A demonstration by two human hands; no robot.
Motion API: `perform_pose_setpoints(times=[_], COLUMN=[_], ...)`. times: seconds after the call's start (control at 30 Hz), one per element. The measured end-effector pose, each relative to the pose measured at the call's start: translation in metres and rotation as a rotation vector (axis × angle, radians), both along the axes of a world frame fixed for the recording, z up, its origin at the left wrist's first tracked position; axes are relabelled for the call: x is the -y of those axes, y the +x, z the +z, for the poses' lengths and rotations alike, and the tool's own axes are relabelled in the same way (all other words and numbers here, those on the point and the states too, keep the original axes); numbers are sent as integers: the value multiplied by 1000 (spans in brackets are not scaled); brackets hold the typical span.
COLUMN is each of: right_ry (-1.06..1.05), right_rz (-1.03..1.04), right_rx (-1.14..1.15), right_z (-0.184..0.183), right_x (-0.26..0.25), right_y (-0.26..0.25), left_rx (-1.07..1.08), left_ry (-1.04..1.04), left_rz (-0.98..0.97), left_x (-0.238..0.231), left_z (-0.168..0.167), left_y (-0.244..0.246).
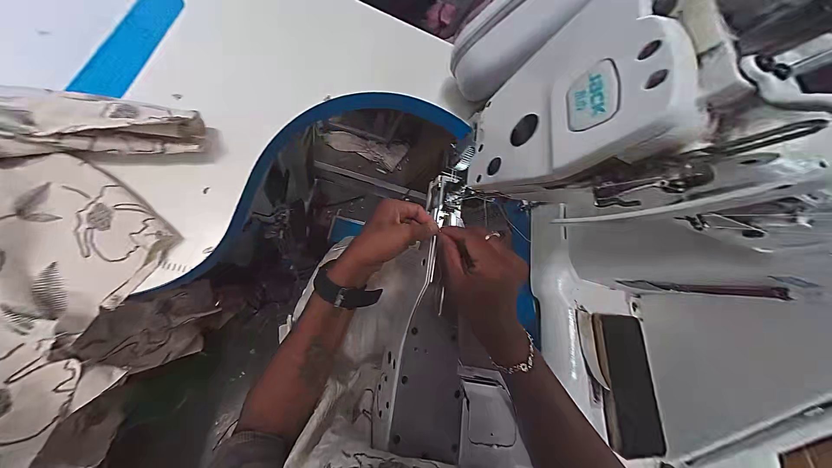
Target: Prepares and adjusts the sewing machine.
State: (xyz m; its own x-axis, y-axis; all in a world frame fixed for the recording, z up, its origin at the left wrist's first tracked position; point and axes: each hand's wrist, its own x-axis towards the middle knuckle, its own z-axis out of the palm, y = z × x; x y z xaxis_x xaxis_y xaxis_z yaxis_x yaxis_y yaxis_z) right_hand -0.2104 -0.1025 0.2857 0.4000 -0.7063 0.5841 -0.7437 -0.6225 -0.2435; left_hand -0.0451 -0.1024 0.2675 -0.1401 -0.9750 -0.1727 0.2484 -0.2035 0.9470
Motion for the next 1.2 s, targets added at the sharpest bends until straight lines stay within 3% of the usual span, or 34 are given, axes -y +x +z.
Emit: perform_pose_setpoints(times=[0.1,0.27,0.33,0.47,0.57,0.87,1.2], right_ry=[43,387,417,282,298,565,573], right_rz=[-62,-322,-378,-362,-345,-277,-231], right_rx=[18,279,311,219,203,590,644], right_z=[1,2,4,5,4,-6,-8], right_x=[7,24,29,30,30,31,32], right_y=[-7,0,5,-2,-4,6,7], left_rx=[22,167,143,125,150,471,564], left_ry=[-2,-154,-212,-207,-214,-469,-536], left_rz=[-9,267,318,319,305,448,456], left_x=[7,6,6,2,2,15,17], left_z=[4,-7,-12,-13,-14,-25,-27], left_y=[-4,-21,-26,-25,-24,-38,-39])
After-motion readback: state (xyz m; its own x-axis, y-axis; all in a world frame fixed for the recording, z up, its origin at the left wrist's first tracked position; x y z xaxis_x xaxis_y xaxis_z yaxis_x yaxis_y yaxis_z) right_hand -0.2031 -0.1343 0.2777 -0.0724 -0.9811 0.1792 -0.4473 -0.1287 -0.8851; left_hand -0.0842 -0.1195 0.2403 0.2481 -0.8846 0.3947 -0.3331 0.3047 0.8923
